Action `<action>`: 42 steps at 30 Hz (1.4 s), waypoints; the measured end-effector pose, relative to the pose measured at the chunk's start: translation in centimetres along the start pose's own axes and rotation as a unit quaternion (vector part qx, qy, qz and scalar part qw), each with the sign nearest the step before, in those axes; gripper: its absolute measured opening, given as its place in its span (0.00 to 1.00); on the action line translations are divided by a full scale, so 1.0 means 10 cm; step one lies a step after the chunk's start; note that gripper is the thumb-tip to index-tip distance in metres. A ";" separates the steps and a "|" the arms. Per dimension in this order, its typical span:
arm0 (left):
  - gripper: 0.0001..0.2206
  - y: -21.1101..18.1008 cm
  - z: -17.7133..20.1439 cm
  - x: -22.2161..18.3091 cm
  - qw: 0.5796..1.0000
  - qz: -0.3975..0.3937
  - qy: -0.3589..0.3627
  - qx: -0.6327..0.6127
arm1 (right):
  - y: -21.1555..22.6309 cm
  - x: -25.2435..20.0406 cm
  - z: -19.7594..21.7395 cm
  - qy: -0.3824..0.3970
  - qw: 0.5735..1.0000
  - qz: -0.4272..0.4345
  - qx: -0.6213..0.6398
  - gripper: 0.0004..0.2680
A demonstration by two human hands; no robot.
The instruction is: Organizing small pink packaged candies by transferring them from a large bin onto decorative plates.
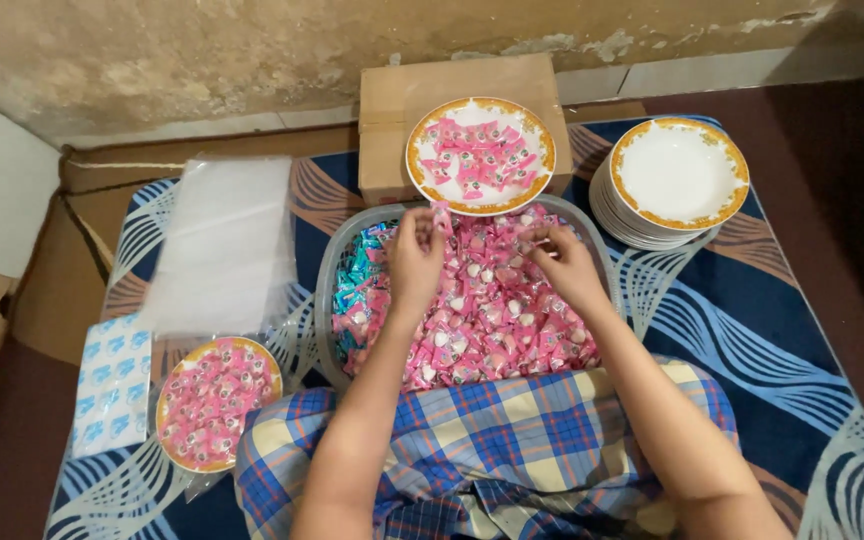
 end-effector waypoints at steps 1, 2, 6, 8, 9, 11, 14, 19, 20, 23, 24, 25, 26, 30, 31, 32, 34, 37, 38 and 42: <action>0.11 -0.05 -0.03 0.11 1.000 -0.001 0.001 -0.002 | 0.04 -0.06 0.03 -0.002 1.000 0.000 -0.001 0.11; 0.10 -0.13 -0.06 0.21 0.998 -0.020 0.001 0.061 | 0.07 -0.13 0.00 0.020 1.000 -0.002 0.024 0.11; 0.10 0.17 -0.49 0.44 0.956 -0.037 0.062 0.284 | -0.04 -0.29 0.05 0.038 0.997 -0.025 0.056 0.11; 0.13 0.03 -0.43 0.33 0.957 -0.052 0.062 0.277 | -0.15 -0.35 0.10 0.034 0.996 -0.047 0.070 0.11; 0.15 -0.05 -0.40 0.27 0.958 -0.067 0.064 0.272 | -0.23 -0.38 0.13 0.030 0.993 -0.069 0.086 0.11; 0.16 0.01 -0.34 0.08 0.957 -0.075 0.062 0.274 | -0.33 -0.39 0.13 0.045 0.995 -0.083 0.027 0.11; 0.17 0.15 -0.31 -0.25 0.948 -0.058 0.121 0.289 | -0.58 -0.31 0.04 0.078 0.989 -0.070 -0.106 0.13; 0.22 0.27 -0.25 -0.91 0.880 0.067 0.371 0.290 | -0.30 -0.55 -0.24 0.150 0.962 -0.032 -0.225 0.21; 0.27 0.27 -0.26 -1.06 0.852 0.060 0.426 0.298 | -0.23 -0.58 -0.33 0.173 0.946 0.002 -0.275 0.23; 0.28 0.37 -0.27 -1.37 0.841 0.033 0.447 0.304 | -0.19 -0.64 -0.48 0.205 0.921 0.050 -0.327 0.25; 0.25 0.38 -0.28 -1.39 0.859 0.007 0.414 0.300 | -0.19 -0.65 -0.49 0.208 0.917 0.062 -0.334 0.25; 0.25 0.45 -0.30 -1.42 0.859 0.006 0.414 0.301 | -0.17 -0.64 -0.50 0.207 0.918 0.062 -0.334 0.25; 0.23 0.45 -0.32 -1.43 0.872 -0.012 0.393 0.291 | -0.11 -0.64 -0.49 0.196 0.922 0.080 -0.323 0.24; 0.18 0.42 -0.25 -1.34 0.924 -0.064 0.310 0.213 | -0.31 -0.62 -0.47 0.148 0.957 0.074 -0.239 0.20; 0.18 0.38 -0.23 -1.33 0.925 -0.063 0.310 0.211 | -0.24 -0.65 -0.48 0.149 0.956 0.074 -0.242 0.20; 0.19 0.39 -0.16 -1.30 0.940 -0.030 0.287 0.183 | -0.20 -0.65 -0.41 0.113 0.968 0.046 -0.219 0.19; 0.19 0.40 -0.12 -1.28 0.952 0.005 0.263 0.155 | -0.14 -0.70 -0.33 0.078 0.977 0.018 -0.196 0.18; 0.18 0.20 0.11 -1.18 0.984 0.002 0.149 0.097 | -0.29 -0.68 -0.16 0.016 0.994 -0.012 -0.107 0.16; 0.15 0.07 0.22 -1.12 0.988 0.009 0.125 0.095 | -0.45 -0.61 -0.11 0.001 0.998 -0.012 -0.068 0.13; 0.13 0.07 0.43 -1.05 0.991 0.096 0.086 0.022 | -0.59 -0.56 -0.04 -0.031 0.998 -0.021 0.048 0.08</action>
Point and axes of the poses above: each hand's wrist, its own x-axis towards the middle knuckle, its own z-axis out of the back of the hand, y = z × x, the point moved 10 cm from there along x, towards the middle knuckle, and after that the axes turned 3 degrees about x, right-handed, at the moved point
